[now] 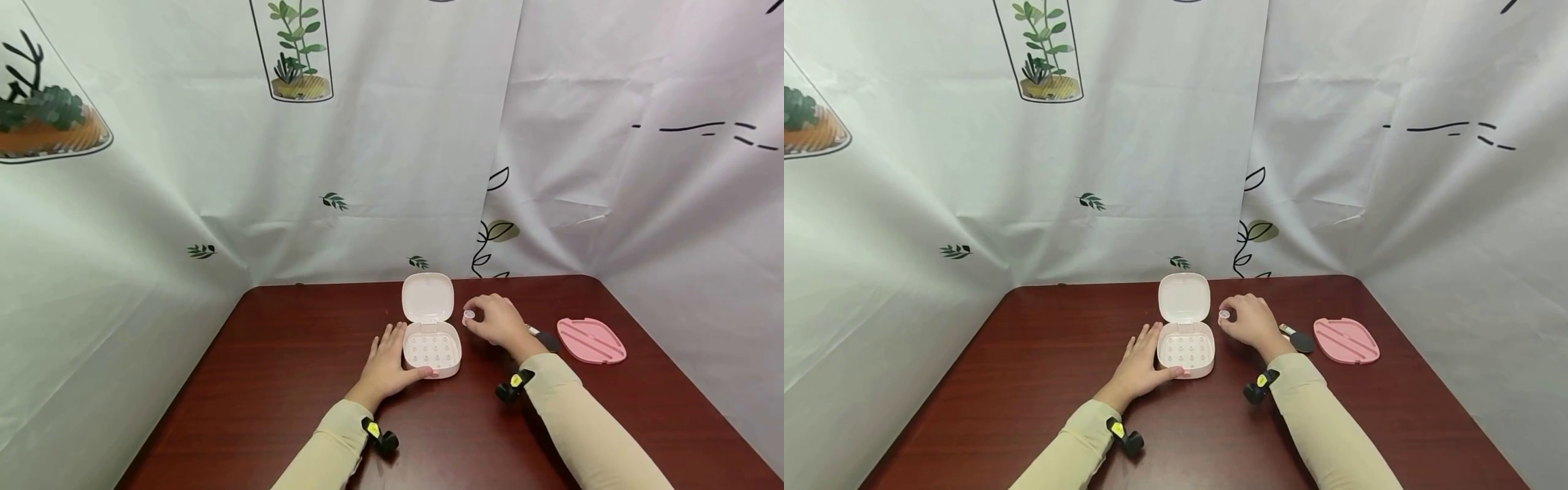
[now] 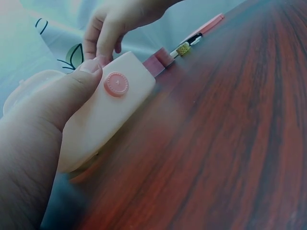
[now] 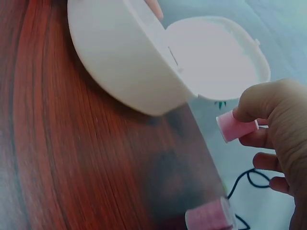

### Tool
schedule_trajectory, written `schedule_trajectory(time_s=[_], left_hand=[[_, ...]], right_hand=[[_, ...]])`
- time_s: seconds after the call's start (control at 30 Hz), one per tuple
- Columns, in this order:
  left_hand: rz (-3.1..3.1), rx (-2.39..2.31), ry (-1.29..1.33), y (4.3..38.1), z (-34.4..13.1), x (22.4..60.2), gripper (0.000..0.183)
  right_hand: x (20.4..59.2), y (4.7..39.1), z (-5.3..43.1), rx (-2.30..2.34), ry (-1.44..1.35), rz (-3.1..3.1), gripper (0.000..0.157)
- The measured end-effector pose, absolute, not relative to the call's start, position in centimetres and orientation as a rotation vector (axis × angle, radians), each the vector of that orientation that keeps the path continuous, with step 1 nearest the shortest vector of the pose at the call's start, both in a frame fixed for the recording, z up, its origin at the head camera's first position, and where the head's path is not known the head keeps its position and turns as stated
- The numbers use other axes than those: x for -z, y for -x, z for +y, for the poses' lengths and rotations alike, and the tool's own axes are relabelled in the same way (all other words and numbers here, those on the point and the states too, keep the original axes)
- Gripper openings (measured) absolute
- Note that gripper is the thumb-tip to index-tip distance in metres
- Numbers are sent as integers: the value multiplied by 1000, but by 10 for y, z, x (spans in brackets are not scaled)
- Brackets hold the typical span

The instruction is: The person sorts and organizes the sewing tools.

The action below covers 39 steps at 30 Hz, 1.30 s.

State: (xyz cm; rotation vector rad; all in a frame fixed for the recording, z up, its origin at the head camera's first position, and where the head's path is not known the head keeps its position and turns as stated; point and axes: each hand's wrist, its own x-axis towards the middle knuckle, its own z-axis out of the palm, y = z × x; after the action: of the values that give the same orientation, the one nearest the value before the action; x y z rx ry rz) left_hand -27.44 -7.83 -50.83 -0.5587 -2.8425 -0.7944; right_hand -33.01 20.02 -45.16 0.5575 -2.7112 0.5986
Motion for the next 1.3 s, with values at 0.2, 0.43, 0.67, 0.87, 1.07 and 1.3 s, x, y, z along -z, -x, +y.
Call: schedule_trajectory(time_s=[0.2, 0.43, 0.67, 0.87, 1.07, 1.3], left_hand=[[-2847, 775, 565, 272, -79, 508, 116], [-2836, 756, 572, 272, -78, 507, 115], [-2829, 751, 574, 273, -79, 508, 114], [-2838, 735, 579, 275, -78, 511, 114], [-2843, 728, 572, 276, -77, 513, 116], [-2840, 731, 566, 275, -78, 513, 117]], right_hand=[[448, 327, 186, -582, -624, -2653, 19], [449, 326, 174, -593, -640, -2657, 20], [451, 323, 159, -616, -677, -2691, 22], [453, 320, 148, -634, -731, -2691, 19], [457, 318, 138, -620, -786, -2697, 17], [463, 313, 129, -603, -842, -2691, 18]])
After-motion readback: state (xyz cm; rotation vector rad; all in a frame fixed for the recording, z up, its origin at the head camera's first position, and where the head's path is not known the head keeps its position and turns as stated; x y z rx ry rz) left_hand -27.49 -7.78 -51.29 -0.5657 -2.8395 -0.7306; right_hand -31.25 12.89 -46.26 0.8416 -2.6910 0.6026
